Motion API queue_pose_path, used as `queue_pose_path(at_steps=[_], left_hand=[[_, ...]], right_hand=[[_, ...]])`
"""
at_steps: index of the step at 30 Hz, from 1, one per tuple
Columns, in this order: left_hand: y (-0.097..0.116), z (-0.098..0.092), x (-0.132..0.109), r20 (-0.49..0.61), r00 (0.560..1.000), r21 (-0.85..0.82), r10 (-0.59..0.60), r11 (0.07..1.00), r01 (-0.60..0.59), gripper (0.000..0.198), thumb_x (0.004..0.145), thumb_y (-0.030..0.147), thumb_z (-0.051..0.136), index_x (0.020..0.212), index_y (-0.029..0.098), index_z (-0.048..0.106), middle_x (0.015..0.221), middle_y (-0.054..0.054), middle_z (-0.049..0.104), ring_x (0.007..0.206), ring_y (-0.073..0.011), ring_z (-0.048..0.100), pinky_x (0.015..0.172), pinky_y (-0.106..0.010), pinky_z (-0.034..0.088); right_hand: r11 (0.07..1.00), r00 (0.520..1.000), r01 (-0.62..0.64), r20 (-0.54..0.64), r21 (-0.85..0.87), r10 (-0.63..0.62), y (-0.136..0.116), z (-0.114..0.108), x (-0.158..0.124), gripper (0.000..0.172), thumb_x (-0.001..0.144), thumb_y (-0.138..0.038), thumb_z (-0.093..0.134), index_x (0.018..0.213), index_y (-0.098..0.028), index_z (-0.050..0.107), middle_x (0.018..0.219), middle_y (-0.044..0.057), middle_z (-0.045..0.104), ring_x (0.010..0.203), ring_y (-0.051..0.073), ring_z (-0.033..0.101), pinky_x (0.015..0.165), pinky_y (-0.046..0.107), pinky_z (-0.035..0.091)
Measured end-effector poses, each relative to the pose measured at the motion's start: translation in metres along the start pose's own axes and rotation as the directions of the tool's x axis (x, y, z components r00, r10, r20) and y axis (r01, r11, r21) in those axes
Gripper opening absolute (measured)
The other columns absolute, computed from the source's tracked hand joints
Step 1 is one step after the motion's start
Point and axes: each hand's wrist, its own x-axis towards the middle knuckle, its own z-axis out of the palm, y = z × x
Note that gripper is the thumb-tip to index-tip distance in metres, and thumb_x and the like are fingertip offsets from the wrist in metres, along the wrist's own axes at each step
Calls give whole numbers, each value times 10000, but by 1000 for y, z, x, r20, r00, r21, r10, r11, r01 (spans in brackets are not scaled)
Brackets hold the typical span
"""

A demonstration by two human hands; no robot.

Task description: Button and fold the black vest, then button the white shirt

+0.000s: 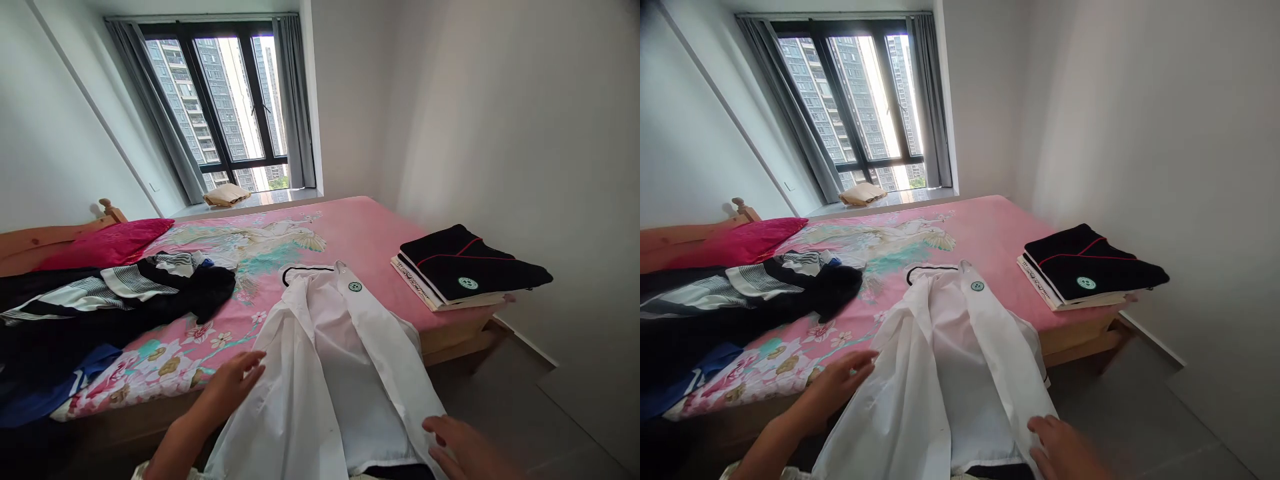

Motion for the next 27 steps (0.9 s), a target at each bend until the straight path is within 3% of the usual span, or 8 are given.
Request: queue_pose_path(at_steps=[5, 8, 10, 14, 18, 21, 23, 27], left_hand=[[-37, 6, 83, -127, 985, -82, -115, 991, 105, 548, 553, 439, 685, 1018, 151, 647, 1090, -116, 655, 1060, -286, 564, 890, -331, 419], [-42, 15, 109, -139, 978, -93, -158, 985, 146, 306, 621, 418, 589, 768, 158, 656, 818, -65, 701, 855, -259, 623, 762, -311, 461], [-43, 10, 114, -201, 962, -89, -187, 981, 173, 283, 716, 397, 454, 697, 168, 619, 742, -48, 683, 759, -225, 616, 700, -288, 456], [-43, -26, 95, -361, 909, -23, -208, 977, 214, 342, 784, 460, 393, 801, 194, 608, 800, -39, 667, 783, -206, 588, 697, -266, 405], [-21, -54, 59, -373, 921, 136, -112, 975, 174, 345, 733, 538, 502, 842, 245, 648, 760, -7, 668, 739, -204, 583, 654, -262, 371], [9, -48, 33, -331, 943, 152, 29, 988, 23, 297, 723, 512, 550, 793, 248, 667, 774, -13, 684, 723, -200, 597, 671, -260, 394], [26, -35, 16, -264, 959, 135, 99, 989, -65, 252, 744, 485, 563, 773, 259, 670, 761, -11, 677, 686, -184, 598, 656, -254, 401], [34, -17, -10, -144, 976, 195, 164, 972, -135, 244, 805, 449, 525, 712, 273, 665, 660, -4, 630, 581, -151, 559, 573, -247, 386]], right_hand=[[987, 986, 133, -118, 91, -122, -28, -13, 53, 379, 827, -446, 436, 1100, -247, 608, 1129, 79, 610, 972, 228, 578, 822, 325, 454], [975, 968, 184, -194, 124, -158, -44, -20, 99, 376, 828, -422, 441, 1095, -206, 594, 1136, 87, 597, 987, 227, 563, 820, 339, 450], [973, 963, 182, -226, 141, -147, -48, -25, 125, 377, 825, -411, 447, 1105, -197, 582, 1143, 82, 591, 972, 219, 564, 809, 342, 451], [961, 961, 214, -216, 176, -175, -65, -32, 149, 321, 833, -387, 448, 1045, -197, 597, 1015, 61, 626, 835, 184, 583, 751, 323, 457], [907, 921, 358, -246, 221, -303, -124, -11, 156, 406, 802, -361, 518, 1175, -199, 512, 1056, 66, 592, 887, 186, 573, 792, 333, 471], [816, 798, 567, -321, 115, -510, -178, 27, 167, 671, 727, -312, 616, 1332, -179, 356, 1299, 112, 447, 1187, 253, 423, 989, 404, 382], [787, 750, 616, -329, 30, -574, -202, 51, 179, 740, 693, -225, 617, 1368, -169, 318, 1373, 130, 372, 1274, 294, 315, 1026, 446, 333], [799, 791, 587, -302, 132, -532, -196, 70, 210, 568, 668, -61, 480, 1224, -172, 514, 1208, 103, 537, 1138, 260, 457, 995, 412, 350]])
